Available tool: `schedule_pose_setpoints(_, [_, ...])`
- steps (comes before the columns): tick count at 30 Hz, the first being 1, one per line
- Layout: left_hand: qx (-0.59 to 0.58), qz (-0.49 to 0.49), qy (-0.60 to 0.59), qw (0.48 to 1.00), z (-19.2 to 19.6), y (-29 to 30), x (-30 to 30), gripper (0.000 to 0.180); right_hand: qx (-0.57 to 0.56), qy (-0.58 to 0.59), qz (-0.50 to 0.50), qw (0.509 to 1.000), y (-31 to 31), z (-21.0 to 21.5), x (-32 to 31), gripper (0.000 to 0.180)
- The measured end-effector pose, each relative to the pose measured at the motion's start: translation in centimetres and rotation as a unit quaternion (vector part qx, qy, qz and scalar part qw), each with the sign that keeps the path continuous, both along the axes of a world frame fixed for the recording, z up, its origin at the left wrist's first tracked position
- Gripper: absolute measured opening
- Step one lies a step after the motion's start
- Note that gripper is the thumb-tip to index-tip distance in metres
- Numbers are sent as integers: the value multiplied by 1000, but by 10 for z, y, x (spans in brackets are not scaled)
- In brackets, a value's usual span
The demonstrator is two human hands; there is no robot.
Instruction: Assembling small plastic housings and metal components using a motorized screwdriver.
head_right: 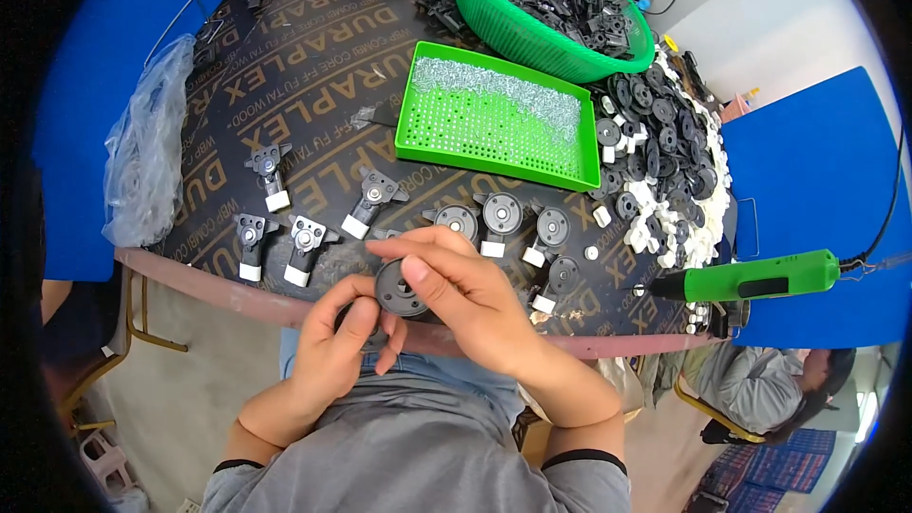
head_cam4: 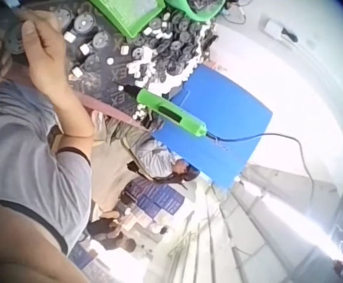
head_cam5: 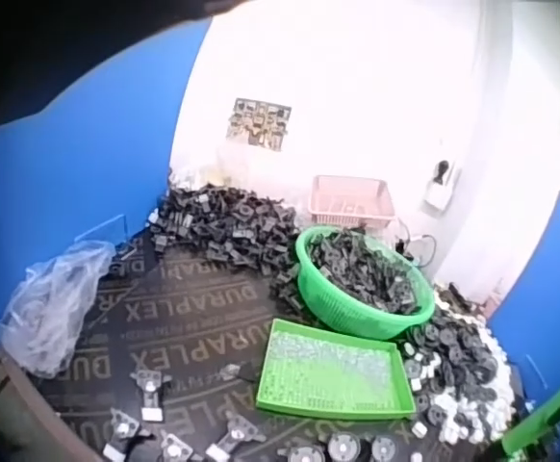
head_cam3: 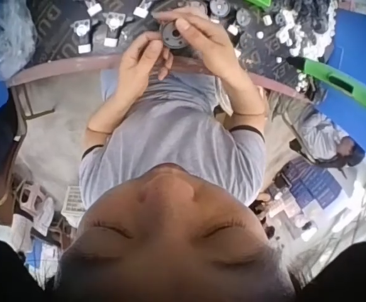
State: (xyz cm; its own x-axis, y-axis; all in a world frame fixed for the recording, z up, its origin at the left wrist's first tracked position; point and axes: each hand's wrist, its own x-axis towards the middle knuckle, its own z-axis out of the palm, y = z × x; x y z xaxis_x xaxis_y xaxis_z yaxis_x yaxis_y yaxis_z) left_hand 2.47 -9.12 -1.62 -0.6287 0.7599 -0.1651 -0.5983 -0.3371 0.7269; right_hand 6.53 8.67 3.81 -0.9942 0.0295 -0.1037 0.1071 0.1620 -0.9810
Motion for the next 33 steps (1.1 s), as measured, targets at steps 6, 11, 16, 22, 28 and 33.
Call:
schedule_pose_setpoints(6, [-127,0,110,986,-2,-15,-13,9,-39,10,-8,999,-3,-1,-3,48])
schedule_pose_setpoints(11, [-187,10,354,916,7,-20,-20,13,81,43,37,995,-1,4,17,40])
schedule_pose_setpoints(16, [-160,13,340,927,-3,-18,0,20,-166,54,-128,976,-28,-26,46,21])
schedule_pose_setpoints(22, [-197,13,324,925,-4,-22,-9,12,-15,-19,-42,999,-13,-26,46,37])
schedule_pose_setpoints(28, [-209,-43,311,926,4,-17,-31,12,280,134,94,946,2,-2,22,57])
schedule_pose_setpoints(33, [-209,-39,322,923,4,-17,-34,12,313,141,86,935,-2,-5,15,51])
